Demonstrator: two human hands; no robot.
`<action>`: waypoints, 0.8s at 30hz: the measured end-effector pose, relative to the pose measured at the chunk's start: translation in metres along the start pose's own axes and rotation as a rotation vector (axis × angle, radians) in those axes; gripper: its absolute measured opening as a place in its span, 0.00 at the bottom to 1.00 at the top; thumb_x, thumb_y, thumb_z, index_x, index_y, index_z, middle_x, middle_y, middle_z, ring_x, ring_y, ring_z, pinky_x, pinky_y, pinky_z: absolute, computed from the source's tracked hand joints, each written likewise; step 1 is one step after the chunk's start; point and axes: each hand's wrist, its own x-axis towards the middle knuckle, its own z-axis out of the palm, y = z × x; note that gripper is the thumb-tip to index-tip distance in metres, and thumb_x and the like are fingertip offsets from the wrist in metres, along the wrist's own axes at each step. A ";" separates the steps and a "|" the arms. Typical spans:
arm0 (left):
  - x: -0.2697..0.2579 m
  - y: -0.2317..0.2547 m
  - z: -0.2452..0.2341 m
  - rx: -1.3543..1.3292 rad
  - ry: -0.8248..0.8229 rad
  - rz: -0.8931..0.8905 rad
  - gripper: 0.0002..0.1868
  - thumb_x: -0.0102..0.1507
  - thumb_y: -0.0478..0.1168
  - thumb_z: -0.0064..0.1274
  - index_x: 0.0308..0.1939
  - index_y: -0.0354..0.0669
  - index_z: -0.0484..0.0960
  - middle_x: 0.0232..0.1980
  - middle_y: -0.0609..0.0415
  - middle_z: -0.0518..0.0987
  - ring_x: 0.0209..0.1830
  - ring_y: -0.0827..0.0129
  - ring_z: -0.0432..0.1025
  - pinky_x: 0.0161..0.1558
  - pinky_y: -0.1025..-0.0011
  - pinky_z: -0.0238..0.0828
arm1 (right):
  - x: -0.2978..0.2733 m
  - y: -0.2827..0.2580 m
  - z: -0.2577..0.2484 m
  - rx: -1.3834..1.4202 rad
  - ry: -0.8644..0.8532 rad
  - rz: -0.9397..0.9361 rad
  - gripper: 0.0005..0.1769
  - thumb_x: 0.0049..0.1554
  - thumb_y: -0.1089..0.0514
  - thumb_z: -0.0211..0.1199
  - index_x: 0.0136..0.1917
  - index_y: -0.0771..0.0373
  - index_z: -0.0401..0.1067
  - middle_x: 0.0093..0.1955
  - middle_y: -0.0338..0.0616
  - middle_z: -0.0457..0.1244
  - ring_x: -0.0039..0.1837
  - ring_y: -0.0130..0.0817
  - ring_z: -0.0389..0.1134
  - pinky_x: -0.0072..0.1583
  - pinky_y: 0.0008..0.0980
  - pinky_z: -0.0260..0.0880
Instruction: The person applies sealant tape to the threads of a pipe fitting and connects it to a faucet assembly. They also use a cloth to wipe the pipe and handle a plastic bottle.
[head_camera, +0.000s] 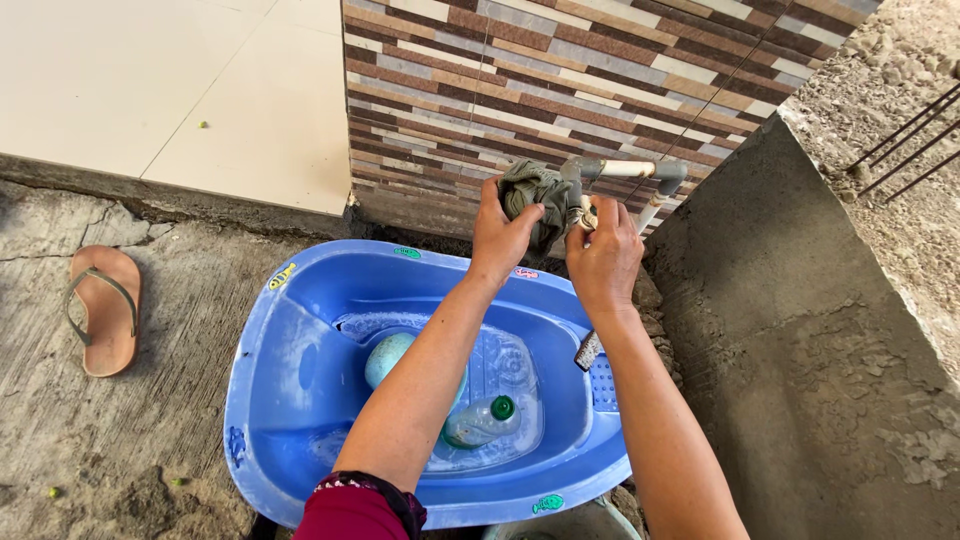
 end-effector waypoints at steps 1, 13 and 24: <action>-0.002 0.001 -0.001 -0.009 -0.008 -0.009 0.29 0.57 0.36 0.60 0.60 0.36 0.69 0.52 0.46 0.81 0.51 0.65 0.77 0.54 0.67 0.74 | 0.000 -0.001 -0.001 -0.025 0.020 -0.048 0.20 0.51 0.68 0.68 0.57 0.68 0.71 0.50 0.54 0.67 0.47 0.52 0.71 0.47 0.49 0.70; -0.012 0.006 0.003 -0.114 -0.090 -0.088 0.26 0.60 0.36 0.60 0.59 0.37 0.68 0.52 0.47 0.80 0.52 0.65 0.76 0.54 0.68 0.74 | 0.006 0.000 -0.015 -0.008 -0.118 0.218 0.23 0.52 0.64 0.72 0.61 0.62 0.73 0.49 0.53 0.68 0.54 0.50 0.69 0.53 0.49 0.70; -0.011 -0.006 -0.002 -0.021 -0.020 -0.048 0.29 0.59 0.39 0.62 0.60 0.34 0.69 0.53 0.44 0.81 0.53 0.63 0.77 0.54 0.67 0.73 | 0.002 -0.005 -0.006 -0.081 -0.166 0.046 0.25 0.53 0.65 0.71 0.64 0.66 0.70 0.55 0.52 0.68 0.56 0.50 0.68 0.55 0.48 0.69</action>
